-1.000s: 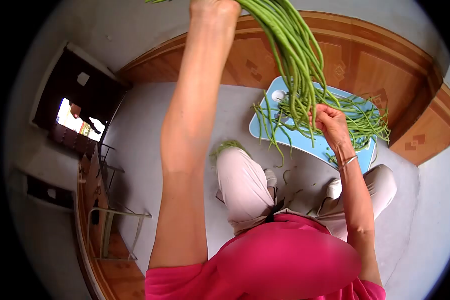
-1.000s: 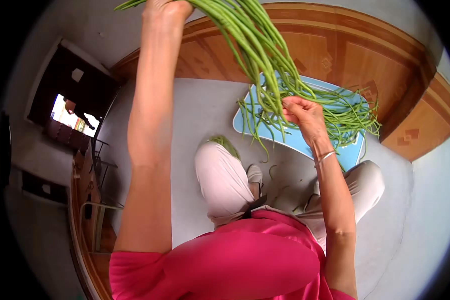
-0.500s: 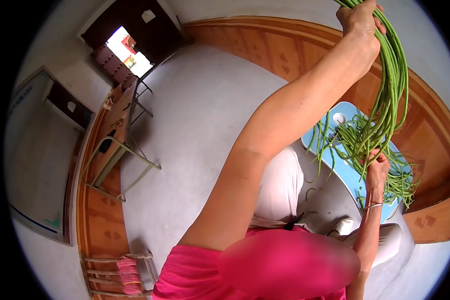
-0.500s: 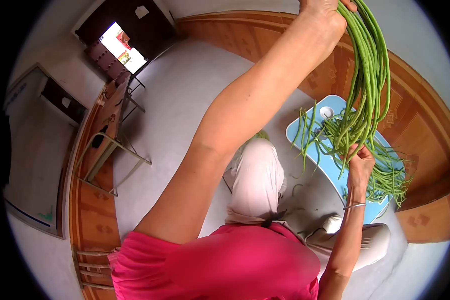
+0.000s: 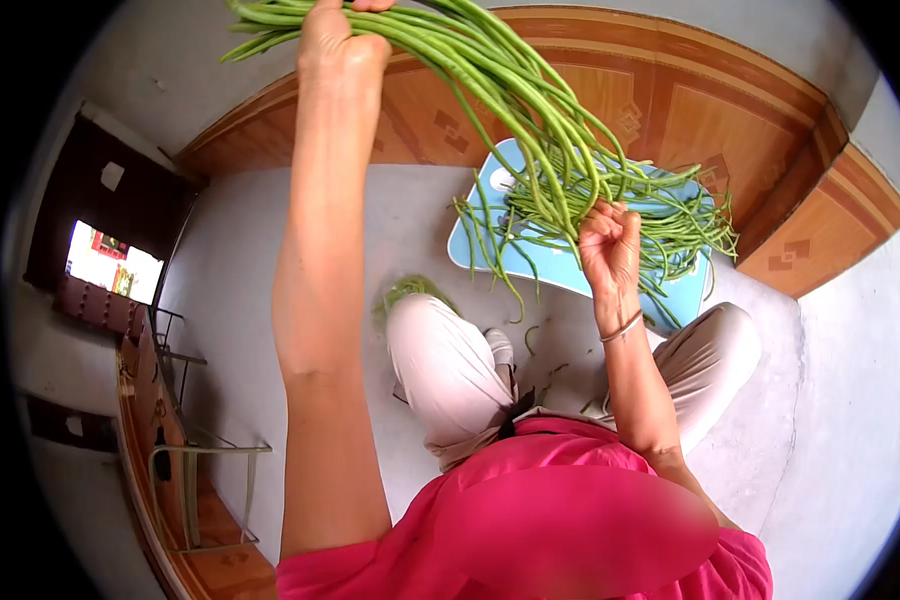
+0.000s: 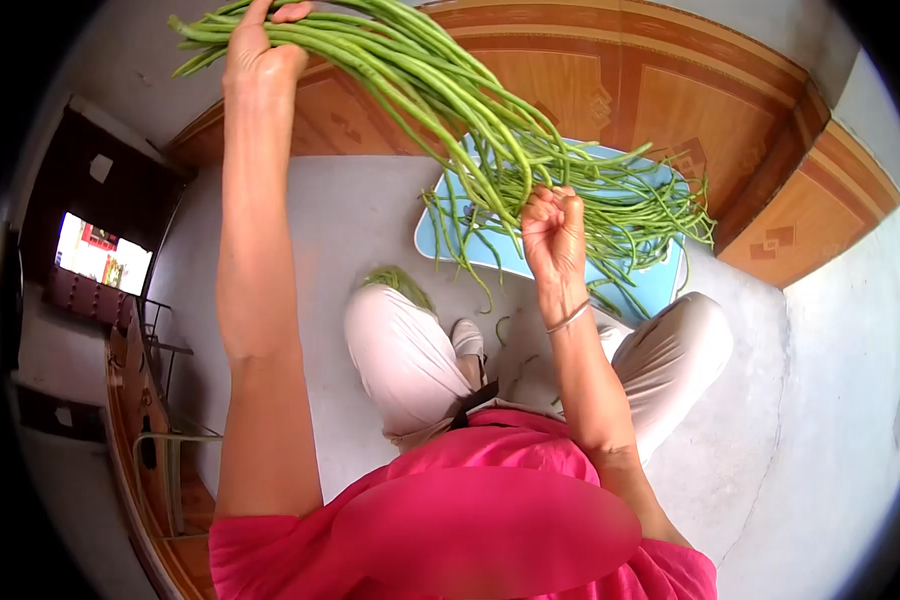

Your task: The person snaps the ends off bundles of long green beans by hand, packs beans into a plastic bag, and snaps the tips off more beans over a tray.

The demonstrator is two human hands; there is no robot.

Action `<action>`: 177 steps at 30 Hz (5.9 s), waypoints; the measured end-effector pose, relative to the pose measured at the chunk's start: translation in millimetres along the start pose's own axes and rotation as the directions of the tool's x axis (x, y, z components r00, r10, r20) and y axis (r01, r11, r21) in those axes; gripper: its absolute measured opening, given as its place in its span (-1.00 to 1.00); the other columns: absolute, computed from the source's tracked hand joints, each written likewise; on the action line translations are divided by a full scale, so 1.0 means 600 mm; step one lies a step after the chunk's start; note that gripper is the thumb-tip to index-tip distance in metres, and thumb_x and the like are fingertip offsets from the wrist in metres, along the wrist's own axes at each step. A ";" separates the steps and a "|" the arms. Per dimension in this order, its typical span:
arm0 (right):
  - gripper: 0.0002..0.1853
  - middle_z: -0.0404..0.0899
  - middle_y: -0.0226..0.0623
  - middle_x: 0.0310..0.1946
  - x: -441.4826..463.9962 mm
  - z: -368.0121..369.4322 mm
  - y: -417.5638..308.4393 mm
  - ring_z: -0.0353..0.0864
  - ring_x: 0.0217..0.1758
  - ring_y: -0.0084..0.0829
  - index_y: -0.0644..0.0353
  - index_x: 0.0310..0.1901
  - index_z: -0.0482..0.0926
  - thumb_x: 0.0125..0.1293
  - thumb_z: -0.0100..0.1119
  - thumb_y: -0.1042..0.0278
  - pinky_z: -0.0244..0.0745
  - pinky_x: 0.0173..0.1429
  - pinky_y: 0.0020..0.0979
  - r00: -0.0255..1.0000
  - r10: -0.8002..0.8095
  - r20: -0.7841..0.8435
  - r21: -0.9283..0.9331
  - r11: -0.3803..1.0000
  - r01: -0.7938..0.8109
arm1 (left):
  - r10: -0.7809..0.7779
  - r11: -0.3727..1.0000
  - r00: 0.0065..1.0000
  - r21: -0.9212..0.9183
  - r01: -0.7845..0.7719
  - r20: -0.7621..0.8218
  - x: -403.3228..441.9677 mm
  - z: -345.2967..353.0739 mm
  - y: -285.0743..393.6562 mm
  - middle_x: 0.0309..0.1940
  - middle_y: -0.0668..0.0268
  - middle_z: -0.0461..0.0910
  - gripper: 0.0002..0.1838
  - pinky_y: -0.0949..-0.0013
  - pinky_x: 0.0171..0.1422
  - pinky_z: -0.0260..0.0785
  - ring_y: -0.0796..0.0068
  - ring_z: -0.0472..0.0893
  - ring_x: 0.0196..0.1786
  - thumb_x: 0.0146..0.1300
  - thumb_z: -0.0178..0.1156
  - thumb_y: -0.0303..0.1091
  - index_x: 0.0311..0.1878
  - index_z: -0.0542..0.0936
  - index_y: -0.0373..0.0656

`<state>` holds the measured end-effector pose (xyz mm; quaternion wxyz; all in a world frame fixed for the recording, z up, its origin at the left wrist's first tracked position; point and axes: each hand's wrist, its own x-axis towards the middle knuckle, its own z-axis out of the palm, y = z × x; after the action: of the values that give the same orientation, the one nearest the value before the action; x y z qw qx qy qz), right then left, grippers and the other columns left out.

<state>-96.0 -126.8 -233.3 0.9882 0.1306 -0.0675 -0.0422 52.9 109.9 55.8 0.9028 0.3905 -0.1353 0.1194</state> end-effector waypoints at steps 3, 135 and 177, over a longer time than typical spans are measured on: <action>-0.88 0.27 -0.34 -0.46 -0.004 0.002 -0.014 0.23 -0.49 -0.63 0.28 -0.36 0.39 0.15 0.08 0.71 0.31 -0.41 -0.62 0.990 -0.032 0.138 0.202 0.979 0.003 | -0.232 0.952 0.972 -0.195 0.236 0.041 -0.032 0.038 -0.047 -0.53 0.32 0.32 -0.85 0.44 -0.48 0.20 0.53 0.23 -0.57 0.35 0.11 -0.45 -0.18 0.47 -0.38; -0.66 0.57 -0.42 -0.52 0.039 0.221 0.031 0.33 -0.62 -0.72 0.26 -0.29 0.53 0.48 -0.06 0.14 0.18 -0.56 -0.66 0.920 0.333 0.204 -0.977 0.015 0.211 | -0.220 0.963 0.943 0.212 0.168 0.250 -0.236 0.041 -0.166 -0.36 0.31 0.57 -0.83 0.51 -0.43 0.22 0.66 0.35 -0.56 0.22 0.30 -0.37 -0.24 0.55 -0.23; -0.37 0.58 -0.01 -0.15 0.029 0.172 0.065 0.58 -0.09 0.00 0.20 0.12 0.31 0.00 0.36 0.32 0.51 -0.10 -0.16 0.884 0.155 0.441 -0.679 -0.586 0.441 | -0.230 0.964 0.967 0.159 0.212 0.106 -0.242 0.040 -0.216 -0.35 0.34 0.57 -0.79 0.40 -0.10 0.43 0.53 0.55 -0.25 0.20 0.34 -0.32 -0.18 0.54 -0.15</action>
<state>-91.0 -117.1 -122.0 0.5123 -0.8045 -0.1380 -0.2669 -44.9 -10.1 -64.4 0.8692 0.4750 -0.1373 0.0029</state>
